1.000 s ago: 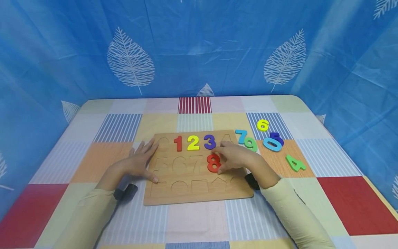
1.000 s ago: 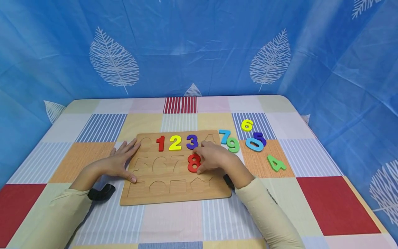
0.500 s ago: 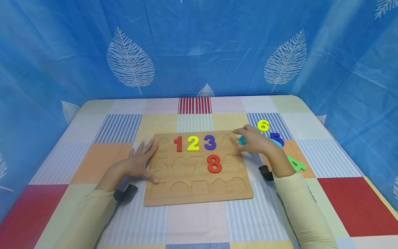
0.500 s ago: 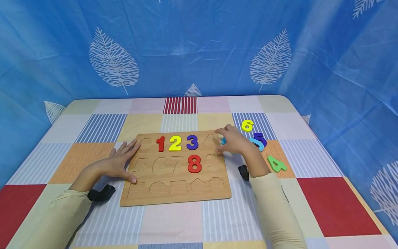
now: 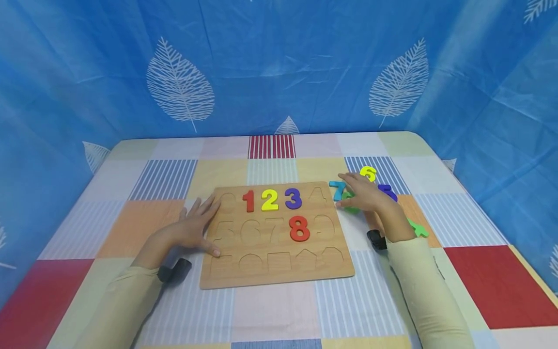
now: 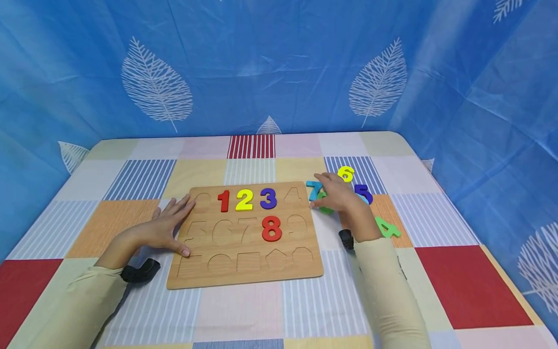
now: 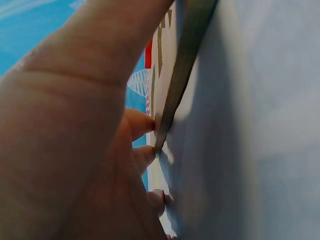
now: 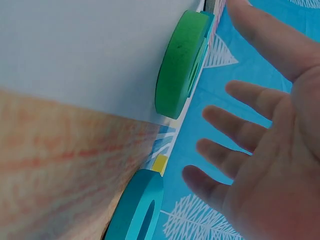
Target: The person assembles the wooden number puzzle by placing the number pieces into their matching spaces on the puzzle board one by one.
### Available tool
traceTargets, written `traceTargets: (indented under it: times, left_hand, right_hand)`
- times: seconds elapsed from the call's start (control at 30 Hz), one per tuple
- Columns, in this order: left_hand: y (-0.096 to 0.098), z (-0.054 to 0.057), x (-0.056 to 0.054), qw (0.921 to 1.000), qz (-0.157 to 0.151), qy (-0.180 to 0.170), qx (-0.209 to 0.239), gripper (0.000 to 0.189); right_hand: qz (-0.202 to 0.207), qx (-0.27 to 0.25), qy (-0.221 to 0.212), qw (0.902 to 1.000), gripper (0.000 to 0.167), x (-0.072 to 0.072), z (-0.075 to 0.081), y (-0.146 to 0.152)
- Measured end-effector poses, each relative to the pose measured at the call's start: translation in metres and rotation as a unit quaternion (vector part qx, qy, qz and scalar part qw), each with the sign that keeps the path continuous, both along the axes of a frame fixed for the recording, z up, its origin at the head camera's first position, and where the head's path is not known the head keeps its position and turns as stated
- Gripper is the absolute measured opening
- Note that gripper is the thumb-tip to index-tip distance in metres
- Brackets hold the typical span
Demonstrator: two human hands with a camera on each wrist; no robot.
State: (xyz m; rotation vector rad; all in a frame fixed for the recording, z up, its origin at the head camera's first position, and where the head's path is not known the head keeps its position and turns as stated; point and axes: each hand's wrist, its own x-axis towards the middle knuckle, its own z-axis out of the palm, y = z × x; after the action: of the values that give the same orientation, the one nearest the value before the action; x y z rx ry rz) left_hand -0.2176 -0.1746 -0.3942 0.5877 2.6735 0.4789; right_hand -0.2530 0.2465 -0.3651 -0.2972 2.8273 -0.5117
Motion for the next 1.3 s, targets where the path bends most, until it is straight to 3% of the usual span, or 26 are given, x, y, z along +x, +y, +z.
traceTargets:
  times: [0.27,0.77,1.3]
  left_hand:
    - [-0.002,-0.001,-0.001,1.0,-0.001,-0.005,0.004,0.132]
    - [-0.003,-0.003,-0.003,1.0,-0.007,-0.003,-0.002,0.131]
    - [-0.003,-0.003,-0.001,1.0,-0.007,-0.002,0.005,0.129]
  right_hand:
    - [0.034,0.0,-0.017,0.9993,0.066,-0.001,-0.004,0.002]
    - [0.008,0.072,-0.006,0.9974,0.065,0.007,-0.003,-0.01]
    - [0.009,0.067,-0.012,0.9976,0.065,0.01,-0.004,-0.01]
